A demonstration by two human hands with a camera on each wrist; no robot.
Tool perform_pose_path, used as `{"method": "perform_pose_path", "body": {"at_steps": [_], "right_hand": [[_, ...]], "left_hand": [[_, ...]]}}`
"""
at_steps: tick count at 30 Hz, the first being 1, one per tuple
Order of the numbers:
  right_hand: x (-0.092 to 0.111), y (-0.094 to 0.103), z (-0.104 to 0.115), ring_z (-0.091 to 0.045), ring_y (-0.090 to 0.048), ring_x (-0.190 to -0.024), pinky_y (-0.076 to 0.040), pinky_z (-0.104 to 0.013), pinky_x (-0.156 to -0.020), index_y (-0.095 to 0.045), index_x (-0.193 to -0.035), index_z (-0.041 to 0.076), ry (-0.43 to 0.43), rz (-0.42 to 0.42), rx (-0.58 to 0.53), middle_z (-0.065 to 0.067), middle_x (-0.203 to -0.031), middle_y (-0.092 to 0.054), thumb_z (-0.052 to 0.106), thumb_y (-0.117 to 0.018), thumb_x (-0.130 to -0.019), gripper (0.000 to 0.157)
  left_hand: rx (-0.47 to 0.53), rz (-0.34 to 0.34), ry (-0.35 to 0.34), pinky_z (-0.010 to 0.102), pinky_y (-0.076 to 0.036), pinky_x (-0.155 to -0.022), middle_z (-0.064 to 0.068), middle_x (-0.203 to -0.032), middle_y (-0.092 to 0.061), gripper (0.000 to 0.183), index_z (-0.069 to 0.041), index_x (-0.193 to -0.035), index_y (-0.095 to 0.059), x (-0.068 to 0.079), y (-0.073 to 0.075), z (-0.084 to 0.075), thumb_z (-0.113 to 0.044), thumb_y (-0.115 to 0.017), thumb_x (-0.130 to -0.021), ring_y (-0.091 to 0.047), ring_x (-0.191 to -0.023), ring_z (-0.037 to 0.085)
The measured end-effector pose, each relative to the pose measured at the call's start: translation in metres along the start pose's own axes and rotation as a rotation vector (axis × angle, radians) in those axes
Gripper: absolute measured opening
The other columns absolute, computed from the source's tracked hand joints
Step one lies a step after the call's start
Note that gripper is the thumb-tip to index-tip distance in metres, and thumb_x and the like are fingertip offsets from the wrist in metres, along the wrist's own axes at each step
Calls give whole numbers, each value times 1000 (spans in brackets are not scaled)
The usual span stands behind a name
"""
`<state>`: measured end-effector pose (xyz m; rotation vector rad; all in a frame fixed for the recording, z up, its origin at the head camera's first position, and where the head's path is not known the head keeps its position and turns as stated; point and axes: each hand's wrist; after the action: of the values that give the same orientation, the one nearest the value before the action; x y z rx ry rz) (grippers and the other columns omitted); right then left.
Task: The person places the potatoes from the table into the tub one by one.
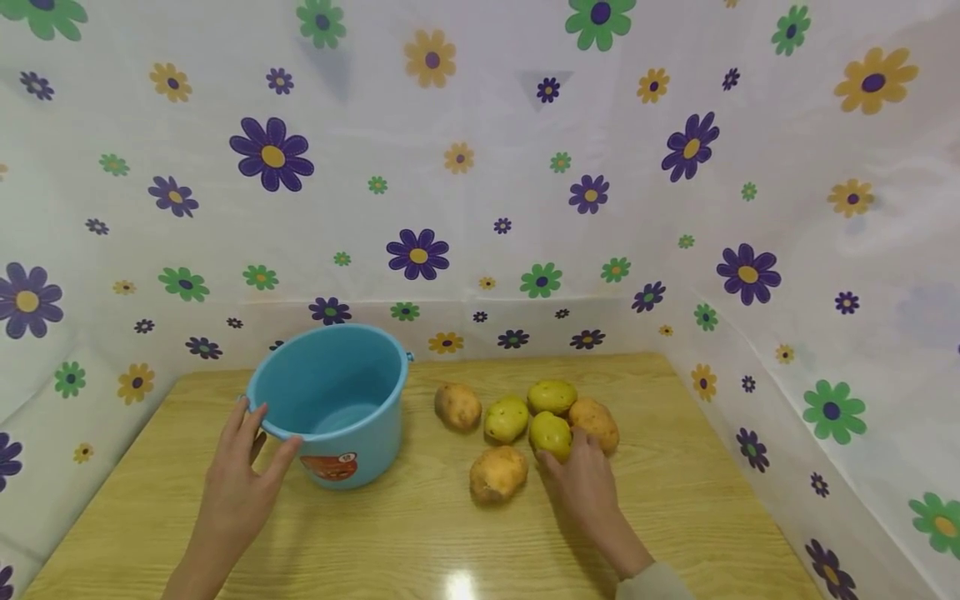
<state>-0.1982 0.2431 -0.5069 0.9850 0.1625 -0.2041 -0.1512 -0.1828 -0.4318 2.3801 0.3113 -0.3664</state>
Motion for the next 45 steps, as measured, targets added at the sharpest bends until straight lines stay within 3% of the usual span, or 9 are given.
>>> {"method": "perform_pose_path", "body": {"at_steps": [24, 34, 40, 45], "right_hand": [[-1, 5, -1, -49, -68, -95, -63, -57, -78, -51, -129, -22, -8, 0, 18, -40, -113, -62, 28, -81, -87, 72], [4, 24, 4, -48, -68, -98, -63, -56, -80, -49, -135, -19, -37, -7, -23, -39, -117, -62, 30, -80, -88, 75], [2, 40, 12, -37, -67, -89, -64, -46, -72, -55, -130, -13, 6, -57, -61, -31, -112, -66, 23, -82, -86, 63], [0, 53, 22, -26, -61, -79, -53, -31, -61, -58, -128, -10, 43, -76, -100, -20, -101, -66, 24, -82, -87, 58]], "left_hand": [[23, 64, 49, 57, -44, -110, 27, -168, -8, 78, 8, -155, -33, -5, 5, -3, -38, -67, -102, -33, -144, 54], [13, 69, 55, 59, -44, -110, 26, -169, -7, 79, 8, -156, -32, -5, 5, -1, -39, -68, -102, -33, -145, 54], [23, 78, 58, 58, -42, -111, 27, -169, -6, 79, 8, -156, -32, -5, 6, -1, -37, -67, -102, -30, -146, 55], [19, 78, 54, 58, -43, -110, 27, -169, -6, 79, 8, -156, -31, -5, 6, 0, -36, -68, -102, -31, -145, 55]]}}
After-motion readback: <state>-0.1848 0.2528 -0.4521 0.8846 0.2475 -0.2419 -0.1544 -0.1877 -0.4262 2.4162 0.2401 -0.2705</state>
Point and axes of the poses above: each hand's wrist, its own x-axis away from the middle knuckle, its own y-axis out of the back of the hand, z = x × y
